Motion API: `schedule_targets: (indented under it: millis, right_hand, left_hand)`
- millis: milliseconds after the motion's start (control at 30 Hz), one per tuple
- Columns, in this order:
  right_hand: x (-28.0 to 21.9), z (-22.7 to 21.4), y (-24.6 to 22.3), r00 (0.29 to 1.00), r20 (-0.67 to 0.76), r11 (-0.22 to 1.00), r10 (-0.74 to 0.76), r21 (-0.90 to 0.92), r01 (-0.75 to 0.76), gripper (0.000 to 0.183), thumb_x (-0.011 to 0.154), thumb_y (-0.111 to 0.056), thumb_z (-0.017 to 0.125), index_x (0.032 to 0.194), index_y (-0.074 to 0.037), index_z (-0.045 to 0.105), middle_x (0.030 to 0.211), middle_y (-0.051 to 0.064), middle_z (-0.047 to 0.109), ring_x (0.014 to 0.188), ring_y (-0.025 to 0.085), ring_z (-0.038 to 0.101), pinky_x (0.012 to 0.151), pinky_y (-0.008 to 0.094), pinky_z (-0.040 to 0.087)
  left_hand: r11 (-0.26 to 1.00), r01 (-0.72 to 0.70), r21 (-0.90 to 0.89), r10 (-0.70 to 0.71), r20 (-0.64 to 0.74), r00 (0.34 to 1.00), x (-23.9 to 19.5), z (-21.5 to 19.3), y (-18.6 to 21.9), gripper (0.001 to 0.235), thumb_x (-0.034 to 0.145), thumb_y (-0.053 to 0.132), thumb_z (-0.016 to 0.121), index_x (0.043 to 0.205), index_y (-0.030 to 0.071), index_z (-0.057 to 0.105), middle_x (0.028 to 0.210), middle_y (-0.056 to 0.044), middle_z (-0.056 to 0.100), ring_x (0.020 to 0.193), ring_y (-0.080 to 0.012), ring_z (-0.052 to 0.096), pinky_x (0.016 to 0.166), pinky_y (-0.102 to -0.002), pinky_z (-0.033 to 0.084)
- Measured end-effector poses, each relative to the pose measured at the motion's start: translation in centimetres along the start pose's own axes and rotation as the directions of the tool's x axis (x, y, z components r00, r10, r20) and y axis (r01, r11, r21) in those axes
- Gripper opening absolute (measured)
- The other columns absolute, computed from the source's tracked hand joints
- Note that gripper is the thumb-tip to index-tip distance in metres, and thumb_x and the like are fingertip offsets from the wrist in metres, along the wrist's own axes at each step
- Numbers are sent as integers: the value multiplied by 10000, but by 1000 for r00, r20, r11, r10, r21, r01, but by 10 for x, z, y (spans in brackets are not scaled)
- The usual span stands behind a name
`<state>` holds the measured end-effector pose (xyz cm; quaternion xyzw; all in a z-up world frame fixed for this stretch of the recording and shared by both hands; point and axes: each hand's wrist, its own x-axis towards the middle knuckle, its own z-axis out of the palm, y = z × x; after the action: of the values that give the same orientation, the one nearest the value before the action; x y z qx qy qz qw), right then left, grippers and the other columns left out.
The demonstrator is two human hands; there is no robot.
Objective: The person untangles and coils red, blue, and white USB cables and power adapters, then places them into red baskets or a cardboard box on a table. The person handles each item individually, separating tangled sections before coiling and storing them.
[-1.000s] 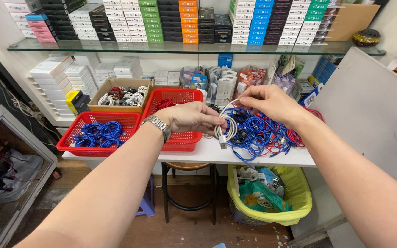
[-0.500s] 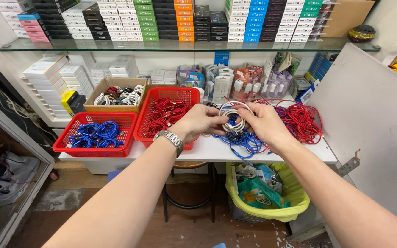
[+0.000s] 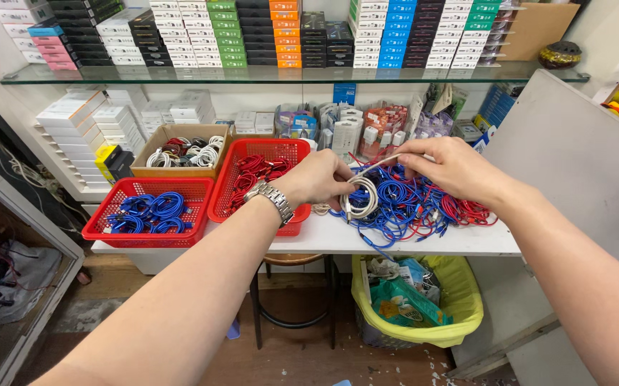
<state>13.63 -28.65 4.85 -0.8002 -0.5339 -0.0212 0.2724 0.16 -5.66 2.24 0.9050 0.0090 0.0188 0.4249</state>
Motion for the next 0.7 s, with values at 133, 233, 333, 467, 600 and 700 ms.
schedule_targets:
  millis: [133, 233, 333, 467, 600, 700]
  right_hand:
    - [-9, 15, 26, 935, -92, 901, -343, -313, 300, 307, 948, -328, 665, 1068, -74, 789, 1047, 153, 703, 995, 308, 635, 868, 418, 498]
    - [-10, 48, 36, 963, 203, 985, 175, -35, -172, 316, 955, -301, 667, 1177, -100, 766, 1027, 103, 697, 933, 191, 671, 863, 337, 534]
    - [-12, 75, 41, 884, 344, 310, 316, 843, -439, 279, 984, -160, 665, 1210, -8, 725, 1084, 59, 722, 904, 126, 627, 814, 277, 516]
    - [-22, 95, 46, 854, 359, -189, 376, 932, -308, 229, 990, -154, 656, 1176, -25, 686, 1077, 35, 724, 936, 83, 671, 834, 198, 559]
    - [-24, 113, 36, 855, 393, -331, 337, 900, -284, 225, 1016, -181, 679, 1181, -29, 695, 1104, 60, 709, 967, 101, 665, 854, 218, 560]
    - [-30, 111, 20, 893, 393, -353, 219, 885, -303, 262, 1000, -257, 677, 1189, -77, 698, 1128, 53, 701, 997, 130, 653, 850, 296, 554]
  left_hand:
    - [982, -18, -190, 30, 64, 997, 3, 1, -6, 250, 917, 98, 710, 1103, -65, 748, 950, -158, 784, 773, -166, 769, 677, -285, 674]
    - [955, -37, -296, 40, 2, 999, 8, 7, -8, 255, 915, 87, 705, 1127, -47, 750, 963, -126, 787, 781, -155, 772, 673, -280, 679]
    - [903, -46, -428, 34, -35, 999, 9, 15, -7, 256, 924, 83, 690, 1146, -34, 744, 958, -132, 790, 785, -164, 777, 683, -270, 671]
    - [959, -74, -273, 47, -102, 994, 4, 18, -4, 228, 919, 93, 700, 1095, -37, 764, 912, -126, 796, 740, -153, 781, 636, -267, 653]
    - [994, -52, -100, 41, -109, 993, 2, 20, 2, 214, 919, 123, 706, 1076, -8, 770, 840, -124, 792, 669, -139, 774, 578, -282, 604]
    - [996, -79, -38, 75, -117, 990, 2, 18, 3, 200, 907, 122, 708, 1043, -5, 779, 806, -127, 792, 646, -139, 779, 584, -282, 619]
